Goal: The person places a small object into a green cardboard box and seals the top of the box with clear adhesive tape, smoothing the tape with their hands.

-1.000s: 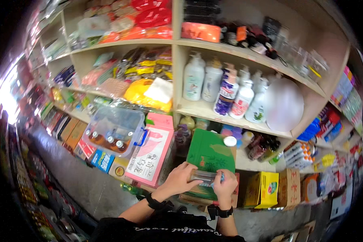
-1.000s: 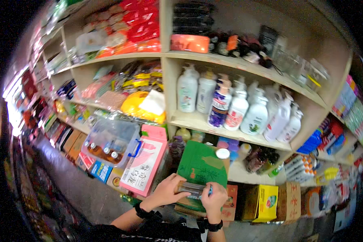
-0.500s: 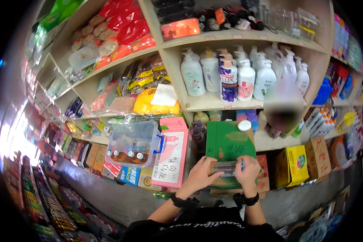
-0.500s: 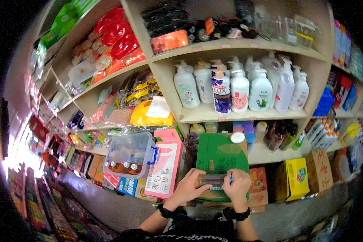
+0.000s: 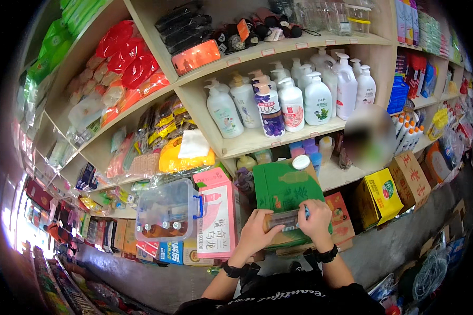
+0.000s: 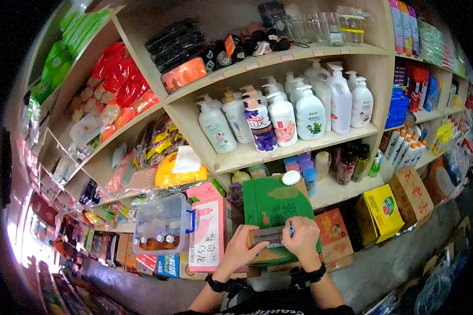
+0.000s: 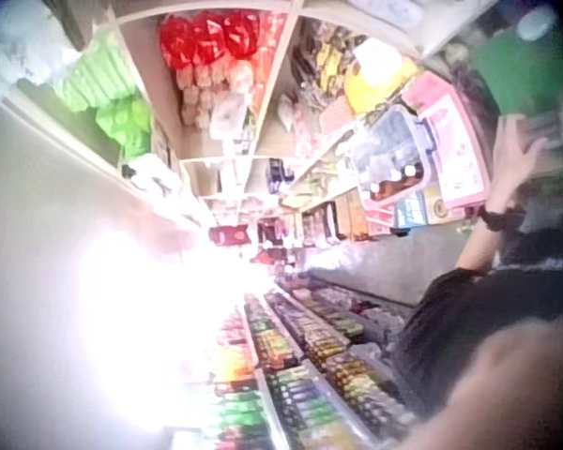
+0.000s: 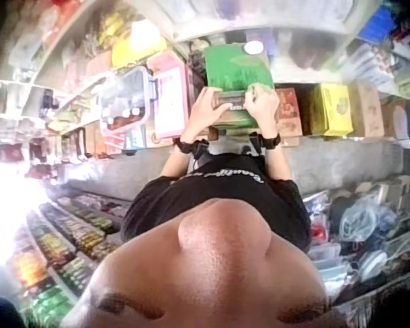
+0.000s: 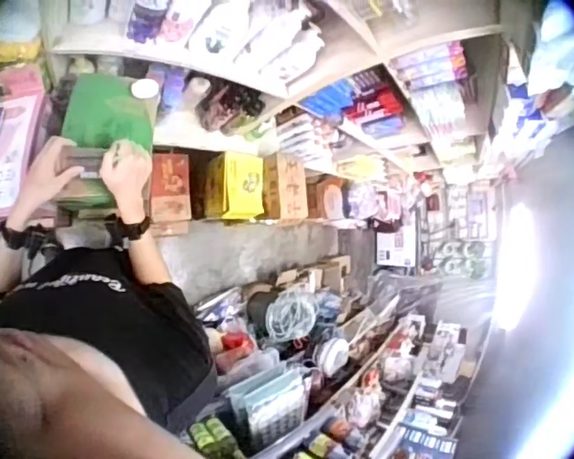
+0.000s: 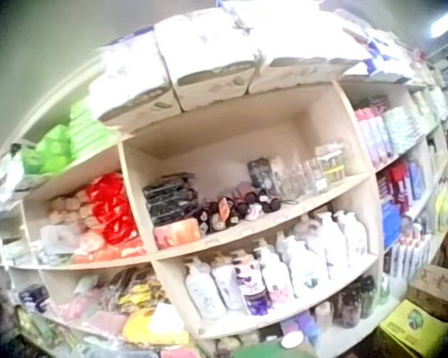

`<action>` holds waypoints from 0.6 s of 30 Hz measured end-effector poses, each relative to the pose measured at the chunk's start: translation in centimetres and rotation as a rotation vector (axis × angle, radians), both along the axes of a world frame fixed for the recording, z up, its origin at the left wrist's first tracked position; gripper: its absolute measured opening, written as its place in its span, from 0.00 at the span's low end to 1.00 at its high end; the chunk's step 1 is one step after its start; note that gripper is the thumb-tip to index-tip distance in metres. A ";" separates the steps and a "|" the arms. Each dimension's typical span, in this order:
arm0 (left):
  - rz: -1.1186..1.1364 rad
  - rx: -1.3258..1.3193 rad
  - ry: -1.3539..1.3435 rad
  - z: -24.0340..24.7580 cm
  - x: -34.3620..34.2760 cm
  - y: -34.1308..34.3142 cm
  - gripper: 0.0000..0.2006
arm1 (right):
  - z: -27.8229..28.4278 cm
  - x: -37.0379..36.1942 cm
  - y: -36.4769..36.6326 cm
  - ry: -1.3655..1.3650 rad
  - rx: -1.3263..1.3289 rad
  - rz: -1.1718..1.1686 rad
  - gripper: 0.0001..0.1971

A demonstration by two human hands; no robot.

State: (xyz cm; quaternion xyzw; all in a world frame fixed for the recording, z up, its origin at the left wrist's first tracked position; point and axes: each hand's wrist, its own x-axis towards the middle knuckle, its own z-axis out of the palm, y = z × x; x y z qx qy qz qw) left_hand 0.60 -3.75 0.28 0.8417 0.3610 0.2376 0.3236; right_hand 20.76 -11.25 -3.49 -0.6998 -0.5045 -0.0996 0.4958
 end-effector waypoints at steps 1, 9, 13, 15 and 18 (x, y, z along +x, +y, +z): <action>0.001 -0.006 -0.006 0.1 -0.1 -0.1 0.29 | 0.0 0.0 0.1 -0.008 0.000 0.009 0.04; 0.027 0.012 -0.027 -0.1 -0.3 -0.1 0.29 | 0.5 -0.3 0.2 -0.019 0.017 0.020 0.04; 0.014 0.017 -0.020 -0.5 -0.2 -0.1 0.30 | 0.2 -0.1 0.1 -0.025 0.020 0.035 0.04; 0.015 0.008 -0.019 -0.6 -0.3 -0.1 0.30 | -0.1 0.0 0.1 -0.020 0.013 0.027 0.04; 0.001 0.003 -0.027 -0.7 -0.3 0.0 0.30 | 0.2 -0.2 0.1 0.009 0.014 0.032 0.05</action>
